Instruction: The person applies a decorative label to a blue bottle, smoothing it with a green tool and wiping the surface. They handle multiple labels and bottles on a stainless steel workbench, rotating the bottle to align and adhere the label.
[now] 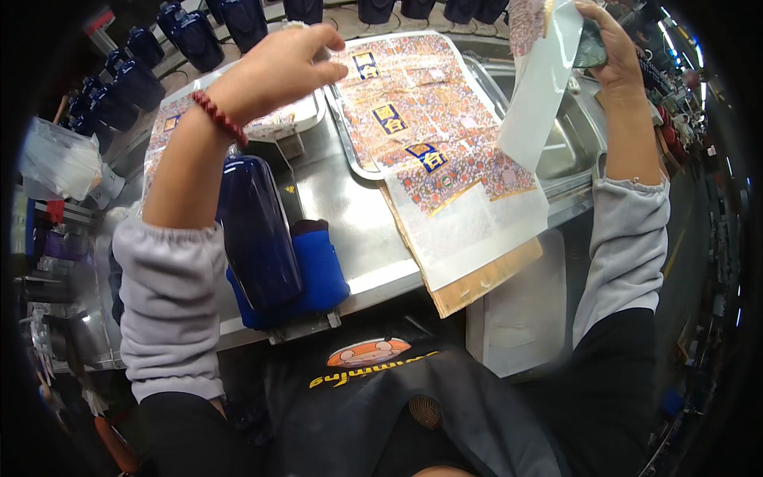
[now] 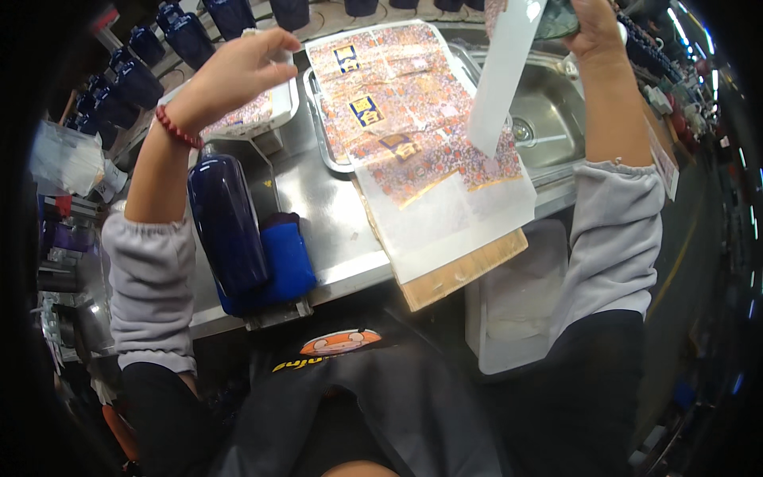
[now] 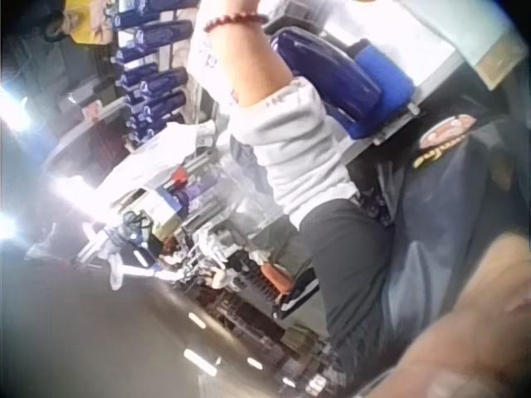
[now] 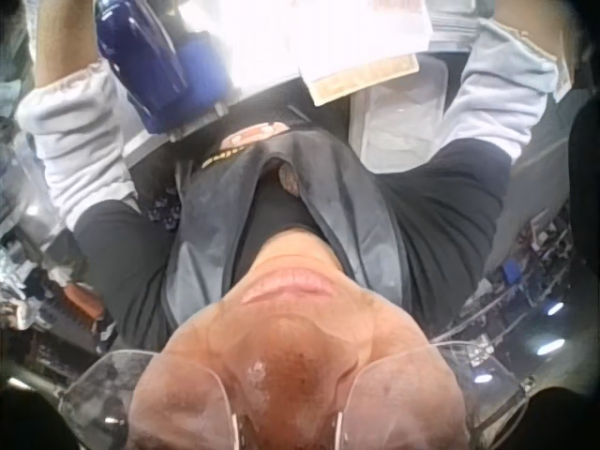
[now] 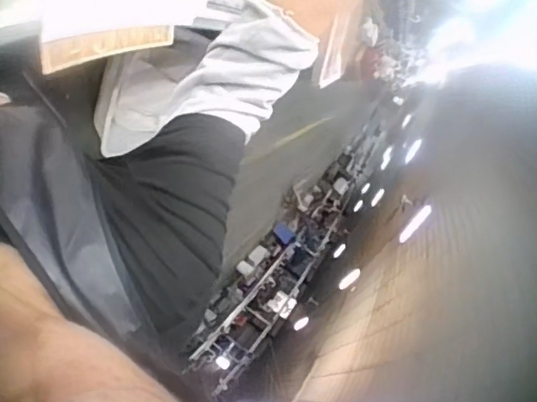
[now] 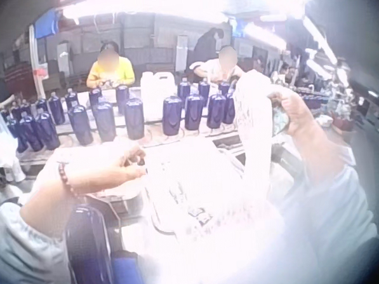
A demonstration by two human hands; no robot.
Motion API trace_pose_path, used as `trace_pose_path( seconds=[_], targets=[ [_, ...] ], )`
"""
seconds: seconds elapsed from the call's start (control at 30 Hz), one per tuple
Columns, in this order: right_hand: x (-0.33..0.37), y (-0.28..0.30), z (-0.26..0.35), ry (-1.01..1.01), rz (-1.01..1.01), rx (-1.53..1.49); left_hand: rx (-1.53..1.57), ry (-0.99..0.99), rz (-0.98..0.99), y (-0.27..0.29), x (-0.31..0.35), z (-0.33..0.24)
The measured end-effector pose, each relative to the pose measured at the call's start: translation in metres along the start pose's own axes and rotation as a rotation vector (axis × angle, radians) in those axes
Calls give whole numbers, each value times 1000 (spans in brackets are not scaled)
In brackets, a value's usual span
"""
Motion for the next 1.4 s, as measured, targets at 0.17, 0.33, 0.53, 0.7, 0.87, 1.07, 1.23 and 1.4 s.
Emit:
trace_pose_path(
  seconds=[0.17,0.33,0.53,0.7,0.87,1.07,1.23,1.4],
  targets=[
    [-28,-28,6,205,127,-73,557,7,-6,16,-63,15],
    [-47,-71,25,152,327,-87,969,177,-65,2,-87,31],
    [-81,-112,-5,107,177,-256,1459,27,9,15,-93,74],
    [-131,-155,-43,-70,301,-163,1230,-2,-353,75,-82,132],
    [-154,-167,-106,-56,405,415,899,90,-250,173,-43,176],
    [-174,-177,-215,178,691,1857,474,229,-171,250,-2,187],
    [-185,-185,-261,92,740,1853,255,244,-266,251,16,190],
    [-186,-181,-262,82,658,1871,158,260,-325,243,24,196]
  ],
)
Point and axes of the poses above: each hand's wrist, its own x-axis away from the middle knuckle, its own y-axis out of the back of the hand, z = x × y, the point moved 3 cm from there along -x, towards the middle knuckle, and after that the axes turned 12 degrees about x, right-handed, at the moved point
